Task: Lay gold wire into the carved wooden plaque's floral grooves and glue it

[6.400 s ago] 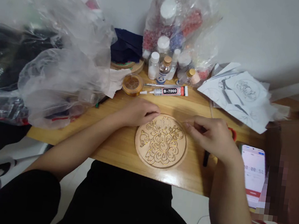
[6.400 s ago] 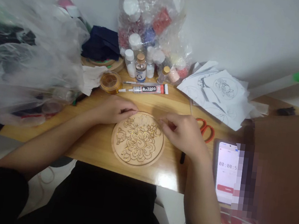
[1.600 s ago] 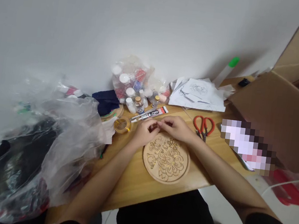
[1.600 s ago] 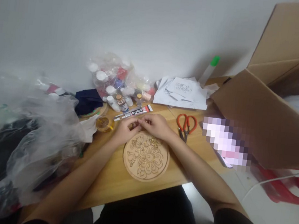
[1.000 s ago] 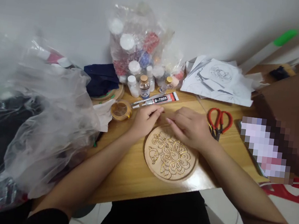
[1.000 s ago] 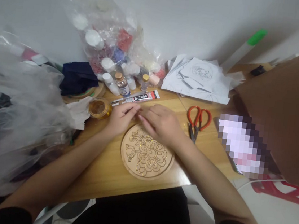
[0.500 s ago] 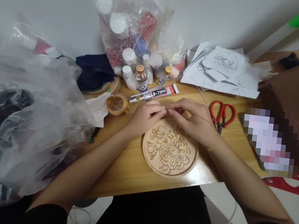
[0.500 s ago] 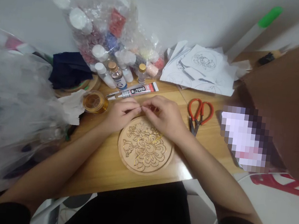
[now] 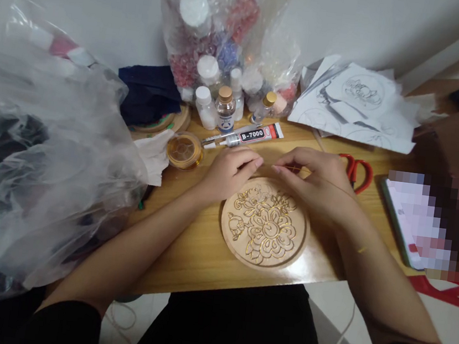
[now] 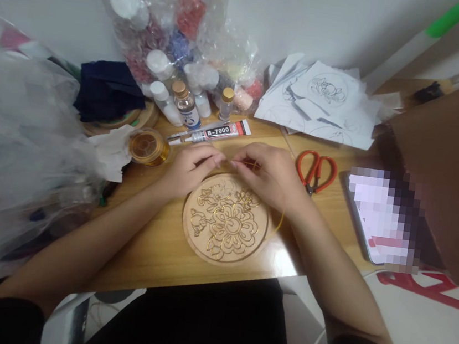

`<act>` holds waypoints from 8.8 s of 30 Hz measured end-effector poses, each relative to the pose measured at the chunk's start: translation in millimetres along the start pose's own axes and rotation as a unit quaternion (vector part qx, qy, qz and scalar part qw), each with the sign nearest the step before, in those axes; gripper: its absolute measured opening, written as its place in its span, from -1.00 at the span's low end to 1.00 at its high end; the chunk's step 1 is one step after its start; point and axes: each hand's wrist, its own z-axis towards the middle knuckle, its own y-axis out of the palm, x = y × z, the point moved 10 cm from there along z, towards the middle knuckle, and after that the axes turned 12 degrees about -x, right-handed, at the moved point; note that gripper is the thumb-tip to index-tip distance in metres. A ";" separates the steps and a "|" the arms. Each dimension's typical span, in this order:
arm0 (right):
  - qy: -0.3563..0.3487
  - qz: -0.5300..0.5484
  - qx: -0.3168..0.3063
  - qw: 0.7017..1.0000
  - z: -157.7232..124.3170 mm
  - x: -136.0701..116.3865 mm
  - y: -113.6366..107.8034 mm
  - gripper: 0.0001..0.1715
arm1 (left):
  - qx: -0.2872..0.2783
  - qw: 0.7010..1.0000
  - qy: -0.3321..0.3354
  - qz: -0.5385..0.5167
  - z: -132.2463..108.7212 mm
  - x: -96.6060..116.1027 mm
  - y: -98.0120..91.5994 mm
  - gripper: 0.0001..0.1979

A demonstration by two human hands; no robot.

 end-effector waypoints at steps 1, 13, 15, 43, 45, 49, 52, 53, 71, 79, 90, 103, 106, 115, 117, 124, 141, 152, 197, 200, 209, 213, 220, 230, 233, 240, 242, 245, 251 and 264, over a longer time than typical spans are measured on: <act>-0.006 -0.003 -0.010 1.000 -0.2 -1.7 -0.3 -0.87 | 0.003 1.000 -0.010 0.002 0.0 -1.4 -1.0 -0.75; -0.106 -0.054 -0.140 0.983 1.0 -21.1 38.5 -0.86 | -0.011 0.999 0.007 0.047 1.6 -0.4 5.5 -0.78; -0.101 -0.057 -0.145 0.983 1.5 -18.9 39.6 -0.85 | -0.010 0.999 0.010 0.049 1.6 -0.1 5.6 -0.78; -0.128 -0.008 -0.196 0.972 -1.6 -26.8 46.9 -0.85 | -0.021 0.997 -0.006 0.071 2.1 -2.8 8.3 -0.79; -0.128 -0.007 -0.197 0.972 -2.0 -27.1 46.7 -0.85 | -0.022 0.997 -0.005 0.070 2.2 -2.8 8.3 -0.79; -0.112 -0.019 -0.183 0.976 -1.5 -24.3 43.0 -0.84 | -0.022 0.998 0.004 0.063 2.1 -1.6 8.2 -0.80; -0.102 -0.037 -0.175 0.979 -1.1 -22.9 40.4 -0.84 | -0.021 0.998 0.010 0.058 2.1 -0.2 7.8 -0.80; -0.102 -0.039 -0.177 0.978 -1.1 -23.1 40.5 -0.83 | -0.020 0.998 0.009 0.057 2.1 -0.3 7.6 -0.80; -0.124 -0.012 -0.202 0.971 -2.4 -25.1 48.3 -0.83 | -0.015 0.997 0.012 0.072 1.9 0.7 6.9 -0.79; -0.120 -0.010 -0.216 0.969 -2.4 -24.8 49.9 -0.82 | -0.018 0.997 0.006 0.079 1.7 -0.8 7.7 -0.79; -0.122 -0.014 -0.212 0.970 -3.3 -24.4 49.2 -0.82 | -0.014 0.997 0.009 0.078 1.1 -0.1 7.1 -0.80; -0.125 -0.018 -0.223 0.967 -4.9 -27.5 46.2 -0.84 | -0.017 0.997 0.013 0.078 1.9 0.4 7.7 -0.80; -0.123 -0.017 -0.224 0.967 -5.1 -27.4 46.5 -0.84 | -0.015 0.997 0.011 0.077 1.7 0.3 7.3 -0.80; -0.117 -0.013 -0.229 0.966 -4.7 -26.6 47.3 -0.84 | -0.023 0.997 0.000 0.076 1.8 -0.5 7.9 -0.80; -0.119 -0.015 -0.229 0.966 -4.8 -27.1 47.1 -0.84 | -0.024 0.997 -0.002 0.075 1.9 -0.6 8.0 -0.80; -0.118 -0.016 -0.224 0.967 -4.5 -28.9 45.1 -0.83 | -0.031 0.997 -0.010 0.076 2.4 -1.6 8.5 -0.80; -0.086 -0.039 -0.227 0.969 -3.7 -24.6 40.7 -0.81 | -0.031 0.997 -0.008 0.075 2.5 -0.9 8.4 -0.79; -0.089 -0.038 -0.226 0.969 -3.8 -23.5 41.9 -0.83 | -0.032 0.996 -0.009 0.077 2.7 -1.4 9.0 -0.77; -0.099 -0.046 -0.213 0.971 -4.2 -25.1 42.2 -0.82 | -0.028 0.997 -0.003 0.075 2.3 -0.9 8.6 -0.80; -0.102 -0.047 -0.210 0.971 -4.5 -26.7 40.4 -0.82 | -0.027 0.997 -0.002 0.075 2.2 -1.1 8.3 -0.81; -0.090 -0.060 -0.210 0.972 -5.2 -23.6 39.5 -0.84 | -0.023 0.997 0.006 0.076 1.3 -0.3 8.4 -0.81; -0.089 -0.055 -0.218 0.970 -4.8 -22.0 40.9 -0.84 | -0.028 0.996 0.001 0.083 2.0 -0.1 8.6 -0.79; -0.089 -0.051 -0.224 0.969 -5.2 -21.7 40.4 -0.83 | -0.031 0.996 -0.006 0.080 2.7 -0.8 9.0 -0.78; -0.100 -0.041 -0.233 0.966 -6.9 -22.7 41.3 -0.81 | -0.032 0.997 -0.011 0.076 2.5 -1.9 9.1 -0.79; -0.104 -0.040 -0.236 0.965 -6.8 -23.6 41.7 -0.81 | -0.033 0.996 -0.012 0.076 2.9 -2.1 9.7 -0.80; -0.101 -0.041 -0.235 0.966 -6.4 -23.2 42.3 -0.80 | -0.039 0.996 -0.021 0.074 2.9 -3.3 10.2 -0.78; -0.098 -0.044 -0.228 0.968 -6.2 -23.2 40.7 -0.81 | -0.040 0.996 -0.023 0.074 2.7 -3.4 9.9 -0.78; -0.092 -0.052 -0.211 0.972 -5.3 -23.6 36.8 -0.83 | -0.039 0.996 -0.020 0.075 2.9 -2.6 9.6 -0.79; -0.070 -0.056 -0.180 0.980 -3.9 -20.9 28.6 -0.79 | -0.042 0.996 -0.019 0.080 3.7 -1.8 9.5 -0.81; -0.095 -0.037 -0.213 0.972 -3.5 -30.9 44.5 -0.84 | -0.032 0.993 -0.021 0.110 1.8 -1.2 8.7 -0.79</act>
